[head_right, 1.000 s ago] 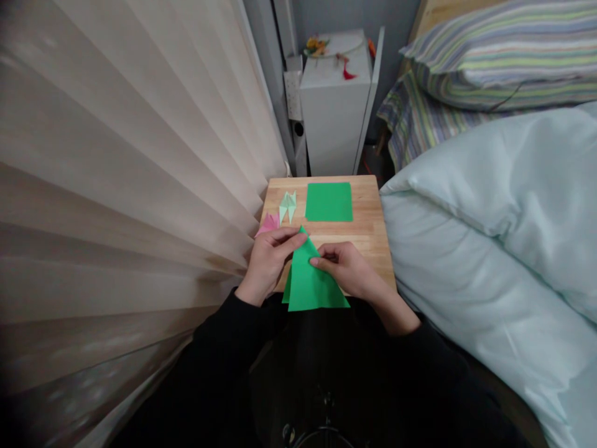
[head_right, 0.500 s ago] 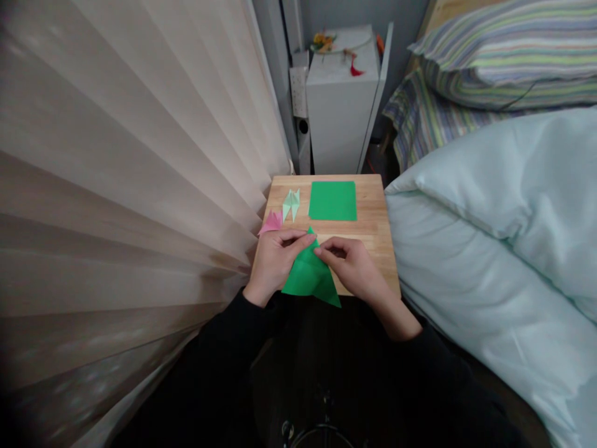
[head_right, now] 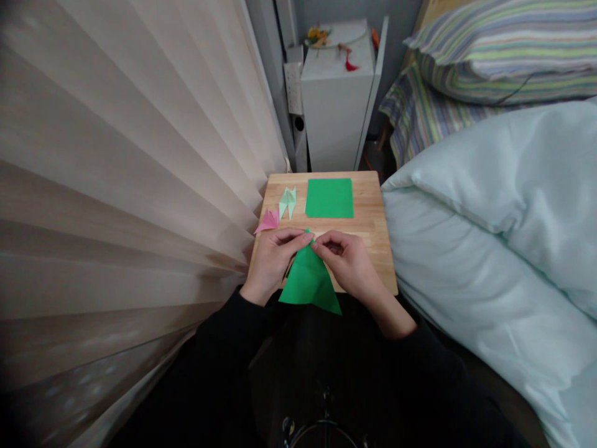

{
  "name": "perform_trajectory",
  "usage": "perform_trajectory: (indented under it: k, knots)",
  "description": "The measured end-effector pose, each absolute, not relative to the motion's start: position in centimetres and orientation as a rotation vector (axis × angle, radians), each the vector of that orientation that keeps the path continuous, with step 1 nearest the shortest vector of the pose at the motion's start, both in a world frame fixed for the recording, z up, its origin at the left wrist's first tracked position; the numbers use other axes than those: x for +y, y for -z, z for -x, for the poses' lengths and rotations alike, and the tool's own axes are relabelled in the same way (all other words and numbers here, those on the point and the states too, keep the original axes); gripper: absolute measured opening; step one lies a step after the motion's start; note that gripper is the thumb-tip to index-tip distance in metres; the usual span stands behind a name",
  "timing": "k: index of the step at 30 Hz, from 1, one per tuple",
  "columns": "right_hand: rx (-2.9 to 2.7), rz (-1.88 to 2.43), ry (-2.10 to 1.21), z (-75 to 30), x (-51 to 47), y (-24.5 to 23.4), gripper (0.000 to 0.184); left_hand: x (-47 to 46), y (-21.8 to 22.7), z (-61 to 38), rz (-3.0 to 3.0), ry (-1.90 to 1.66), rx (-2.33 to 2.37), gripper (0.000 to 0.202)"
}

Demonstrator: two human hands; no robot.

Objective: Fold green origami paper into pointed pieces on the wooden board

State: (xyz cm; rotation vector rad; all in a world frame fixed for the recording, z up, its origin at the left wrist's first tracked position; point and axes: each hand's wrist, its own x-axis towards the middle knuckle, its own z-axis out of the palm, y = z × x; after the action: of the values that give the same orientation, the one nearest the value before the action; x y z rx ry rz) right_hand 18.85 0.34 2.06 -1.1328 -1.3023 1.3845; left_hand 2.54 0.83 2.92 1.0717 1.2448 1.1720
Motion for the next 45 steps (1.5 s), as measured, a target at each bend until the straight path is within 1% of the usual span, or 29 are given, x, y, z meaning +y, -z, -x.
perform_trajectory:
  k: [10,19,28,35,39,42,45]
  knots:
    - [-1.383,1.117,-1.393,-18.8,0.2,-1.9,0.018,1.1,-2.6,-2.6,-0.977,-1.247,1.211,0.011]
    - [-1.288,1.079,-1.346,-18.1,0.1,-1.7,0.015,0.6,-3.6,-2.9,-1.003,-1.245,1.185,0.006]
    - [-1.273,1.09,-1.364,-18.2,0.2,-1.9,0.015,0.4,-3.1,-3.3,-0.983,-1.26,1.196,0.004]
    - [-1.396,1.159,-1.385,-18.4,0.1,-1.9,0.021,1.6,-2.7,-2.2,-0.741,-1.405,1.154,0.011]
    - [-1.375,1.17,-1.388,-18.8,0.4,-1.9,0.019,1.6,-2.8,-1.8,-0.959,-1.291,1.17,0.016]
    - [-1.377,1.164,-1.381,-19.1,0.6,-1.9,0.018,1.2,-3.1,-2.1,-1.134,-1.143,1.153,0.013]
    - [-1.398,1.155,-1.376,-19.4,0.7,-2.0,0.019,1.1,-3.0,-2.3,-1.165,-1.085,1.161,0.012]
